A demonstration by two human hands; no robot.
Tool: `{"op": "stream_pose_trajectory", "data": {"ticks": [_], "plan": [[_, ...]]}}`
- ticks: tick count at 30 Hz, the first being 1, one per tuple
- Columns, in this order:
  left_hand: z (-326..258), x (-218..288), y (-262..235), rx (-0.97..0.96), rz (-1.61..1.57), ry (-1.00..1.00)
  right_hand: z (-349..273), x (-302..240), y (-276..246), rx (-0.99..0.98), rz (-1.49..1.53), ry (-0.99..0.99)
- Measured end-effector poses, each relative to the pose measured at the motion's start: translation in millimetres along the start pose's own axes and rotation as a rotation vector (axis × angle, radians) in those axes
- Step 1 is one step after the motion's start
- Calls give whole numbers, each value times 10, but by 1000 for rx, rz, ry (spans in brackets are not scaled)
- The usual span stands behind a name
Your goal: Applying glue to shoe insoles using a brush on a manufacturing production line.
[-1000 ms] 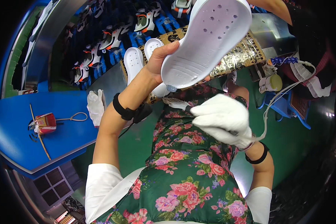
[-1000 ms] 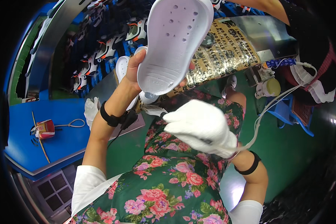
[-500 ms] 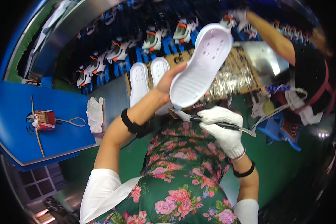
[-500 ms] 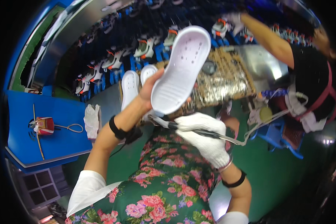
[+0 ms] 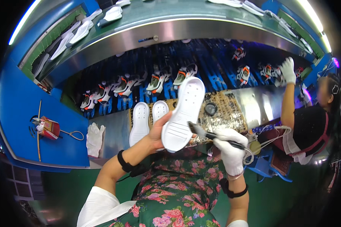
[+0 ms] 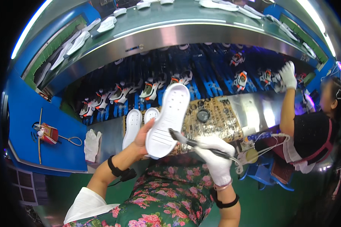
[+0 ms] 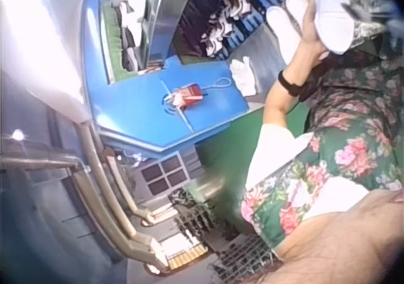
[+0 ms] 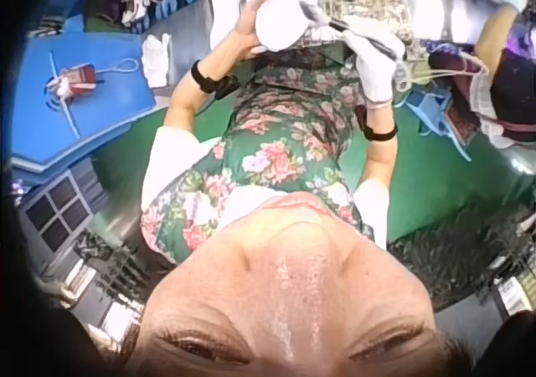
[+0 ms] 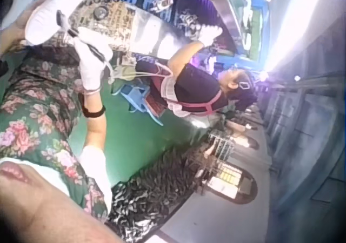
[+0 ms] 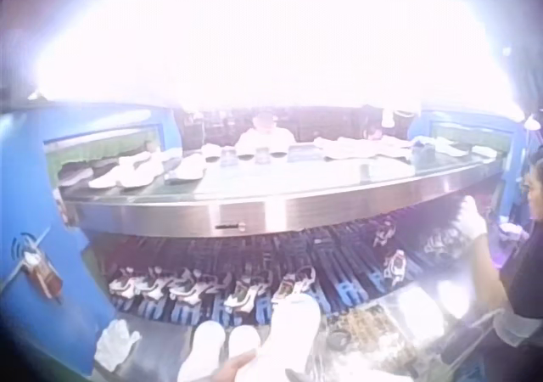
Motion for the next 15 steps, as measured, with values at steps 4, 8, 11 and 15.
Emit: {"op": "stream_pose_trajectory", "data": {"ticks": [4,8,11,15], "plan": [[-166,825,560,-482,292,189,-90,79,-275,400,675,159],[-21,1675,1163,-711,188,365,-74,196,-284,435,614,268],[337,2332,1500,-586,9,494,-29,352,-167,390,598,314],[697,3074,1142,-278,-394,578,-4,563,102,324,563,387]]}}
Point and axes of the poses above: each hand's wrist, its own z-axis towards the middle knuckle, its own y-axis out of the palm, x = y × z, the point moved 2 cm from there along z, towards the middle knuckle, and after that the axes turned 3 degrees about z, right-handed, at the moved point
